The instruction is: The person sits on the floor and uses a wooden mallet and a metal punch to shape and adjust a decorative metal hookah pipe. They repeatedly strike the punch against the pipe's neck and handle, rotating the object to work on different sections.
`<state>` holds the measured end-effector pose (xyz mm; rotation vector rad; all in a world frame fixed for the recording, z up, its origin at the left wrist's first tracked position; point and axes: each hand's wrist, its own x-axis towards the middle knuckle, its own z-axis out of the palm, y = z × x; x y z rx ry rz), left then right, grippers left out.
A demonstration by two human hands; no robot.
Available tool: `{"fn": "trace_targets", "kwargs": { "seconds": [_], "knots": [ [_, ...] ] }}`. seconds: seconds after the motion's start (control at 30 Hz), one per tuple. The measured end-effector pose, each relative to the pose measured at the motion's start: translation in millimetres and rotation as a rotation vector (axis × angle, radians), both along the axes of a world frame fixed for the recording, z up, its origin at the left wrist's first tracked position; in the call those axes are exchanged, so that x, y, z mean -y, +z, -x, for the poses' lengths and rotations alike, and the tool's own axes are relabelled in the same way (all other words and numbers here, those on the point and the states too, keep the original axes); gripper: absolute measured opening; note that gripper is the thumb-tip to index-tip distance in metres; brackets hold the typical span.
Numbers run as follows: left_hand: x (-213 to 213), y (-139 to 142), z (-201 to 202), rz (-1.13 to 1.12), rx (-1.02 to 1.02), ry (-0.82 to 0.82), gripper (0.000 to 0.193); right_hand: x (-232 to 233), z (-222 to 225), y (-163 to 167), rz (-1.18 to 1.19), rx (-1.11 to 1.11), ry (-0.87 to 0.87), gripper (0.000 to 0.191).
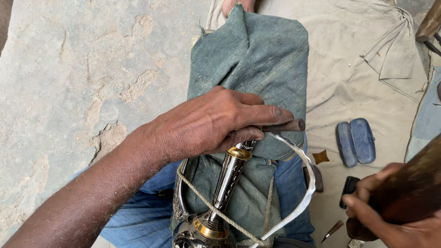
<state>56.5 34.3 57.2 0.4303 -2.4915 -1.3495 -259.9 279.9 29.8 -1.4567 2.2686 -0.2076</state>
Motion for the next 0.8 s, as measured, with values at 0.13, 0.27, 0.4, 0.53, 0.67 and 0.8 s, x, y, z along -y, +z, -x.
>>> {"fn": "trace_targets", "kwargs": {
  "seconds": [0.13,0.27,0.4,0.53,0.67,0.8],
  "knots": [
    [3,1,3,0.058,-0.097,-0.005,0.041,1,3,8,-0.243,-0.087,0.024,0.050],
    [-3,3,2,0.030,-0.065,-0.007,0.041,-18,18,-2,-0.200,-0.114,0.095,0.048],
    [-5,4,6,0.142,0.108,-0.034,0.039,-40,33,-21,-0.135,0.390,-0.169,0.036],
    [-3,7,9,0.122,0.063,-0.087,0.038,-43,36,-21,-0.140,0.184,-0.051,0.040],
    [0,14,10,0.163,0.051,-0.142,0.038,-32,21,-5,-0.064,-0.285,0.209,0.051],
    [-3,15,10,0.181,0.113,-0.162,0.039,-18,2,8,0.090,-0.329,0.233,0.044]
  ]
}}
